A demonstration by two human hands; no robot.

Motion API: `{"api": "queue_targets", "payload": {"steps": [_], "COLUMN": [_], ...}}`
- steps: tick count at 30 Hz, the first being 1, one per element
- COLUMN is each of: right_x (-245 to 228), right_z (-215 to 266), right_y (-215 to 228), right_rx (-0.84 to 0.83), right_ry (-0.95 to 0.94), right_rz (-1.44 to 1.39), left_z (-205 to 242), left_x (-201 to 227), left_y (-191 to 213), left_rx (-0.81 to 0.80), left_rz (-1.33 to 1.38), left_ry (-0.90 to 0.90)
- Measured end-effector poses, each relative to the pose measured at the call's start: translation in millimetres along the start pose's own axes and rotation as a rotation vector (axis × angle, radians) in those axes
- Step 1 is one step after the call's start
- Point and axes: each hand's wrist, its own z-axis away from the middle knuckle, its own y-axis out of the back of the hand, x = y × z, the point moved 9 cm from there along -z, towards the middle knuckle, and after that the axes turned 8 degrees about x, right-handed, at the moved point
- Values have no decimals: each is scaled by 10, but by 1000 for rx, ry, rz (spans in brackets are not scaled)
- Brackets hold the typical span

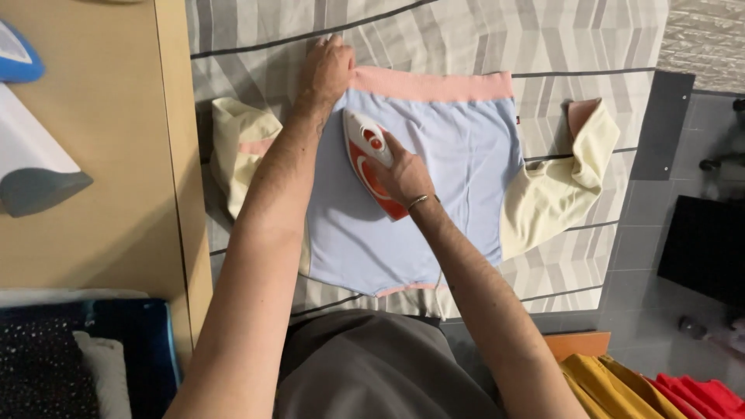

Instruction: A person irons a light blue and yellow sweatshirt on an ironing board and then folds it into a neat square.

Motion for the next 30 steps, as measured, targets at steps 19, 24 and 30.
{"api": "queue_targets", "payload": {"steps": [19,24,30], "right_x": [-290,1,653], "right_z": [172,463,1019], "right_y": [-108,-202,-200], "right_rx": [-41,-38,29], "right_ry": [-79,-191,-263], "right_rz": [-137,-189,-224], "left_z": [508,538,563], "left_x": [-145,-180,-34], "left_y": [415,625,524], "left_rx": [86,303,397], "left_rz": [-185,-50,-501], "left_ry": [-33,54,117]}}
